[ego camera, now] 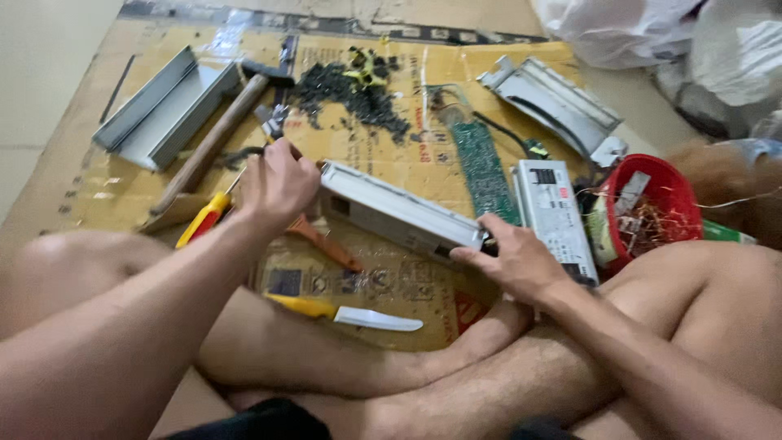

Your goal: The person sits on the floor and uses a screwdriver to remove screws from a silver metal casing, likely a power supply unit. They then pry open the casing to separate the two halves and expose the internal components.

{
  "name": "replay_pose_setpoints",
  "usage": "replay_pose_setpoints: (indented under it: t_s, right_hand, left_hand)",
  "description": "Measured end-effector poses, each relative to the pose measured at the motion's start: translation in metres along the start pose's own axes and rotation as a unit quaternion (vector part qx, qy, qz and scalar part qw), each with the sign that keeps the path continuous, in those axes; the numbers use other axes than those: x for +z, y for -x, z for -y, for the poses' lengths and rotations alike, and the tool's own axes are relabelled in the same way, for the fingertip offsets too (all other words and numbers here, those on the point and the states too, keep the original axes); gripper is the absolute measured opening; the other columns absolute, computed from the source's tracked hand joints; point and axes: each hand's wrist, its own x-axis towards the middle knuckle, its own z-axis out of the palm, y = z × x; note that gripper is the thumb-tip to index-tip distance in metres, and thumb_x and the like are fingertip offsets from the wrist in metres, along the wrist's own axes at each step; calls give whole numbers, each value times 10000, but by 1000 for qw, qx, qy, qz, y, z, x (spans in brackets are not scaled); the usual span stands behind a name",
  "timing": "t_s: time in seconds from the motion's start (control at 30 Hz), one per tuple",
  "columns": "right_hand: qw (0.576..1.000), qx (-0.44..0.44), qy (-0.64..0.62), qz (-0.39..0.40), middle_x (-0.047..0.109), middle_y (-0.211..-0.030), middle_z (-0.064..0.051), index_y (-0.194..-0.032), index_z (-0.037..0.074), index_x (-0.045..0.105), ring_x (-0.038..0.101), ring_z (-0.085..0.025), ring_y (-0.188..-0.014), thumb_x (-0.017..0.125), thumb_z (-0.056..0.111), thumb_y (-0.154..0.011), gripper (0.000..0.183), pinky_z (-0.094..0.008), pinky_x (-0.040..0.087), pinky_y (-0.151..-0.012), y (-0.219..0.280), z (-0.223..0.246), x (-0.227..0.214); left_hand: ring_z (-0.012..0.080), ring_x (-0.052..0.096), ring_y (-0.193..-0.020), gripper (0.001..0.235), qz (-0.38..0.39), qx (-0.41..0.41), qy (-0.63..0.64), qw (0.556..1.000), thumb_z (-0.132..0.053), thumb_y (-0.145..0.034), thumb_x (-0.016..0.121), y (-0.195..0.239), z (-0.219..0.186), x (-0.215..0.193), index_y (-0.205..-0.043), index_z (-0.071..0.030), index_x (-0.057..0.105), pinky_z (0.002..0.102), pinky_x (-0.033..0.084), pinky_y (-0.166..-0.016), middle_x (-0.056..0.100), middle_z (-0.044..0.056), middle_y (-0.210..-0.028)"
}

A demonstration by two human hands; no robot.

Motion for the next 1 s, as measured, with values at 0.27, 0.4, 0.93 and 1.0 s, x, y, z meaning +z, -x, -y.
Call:
replay_pose_setpoints:
  t_s: [0.27,0.4,0.93,1.0]
  right_hand:
    - [999,32,-36,-13,740,-1155,-192,-1229,158,628,689,-380,-1145,781,531,-780,604,-483,549,-999,-2,-9,0]
    - [999,-5,-46,-21,728,-1090,-252,-1200,74,631,697,-425,-1086,795,433,-804,559,-520,565,-923,-14,-27,11]
    - [998,15,-57,-23,738,-1126,-191,-1229,96,590,704,-376,-1102,784,487,-751,647,-475,569,-915,-10,-23,10]
    - [998,20,-50,-18,743,-1102,-199,-1222,77,601,715,-377,-1080,782,469,-755,637,-470,579,-895,-8,-21,7]
  left_hand:
    - [229,639,-735,282,11,-3,-75,997,-343,-818,639,-121,-29,64,-1015,-140,634,389,507,-619,648,69,-871]
    - [325,777,-875,235,69,124,-509,849,-262,-703,827,-135,-26,86,-829,-68,789,463,595,-765,789,131,-821]
    - [281,761,-763,445,172,249,-677,670,-284,-941,453,-173,-23,94,-1224,-38,692,468,572,-599,754,137,-918]
    - [267,782,-911,316,104,330,-710,613,-304,-877,552,-181,-13,97,-968,-118,790,437,626,-775,789,96,-956]
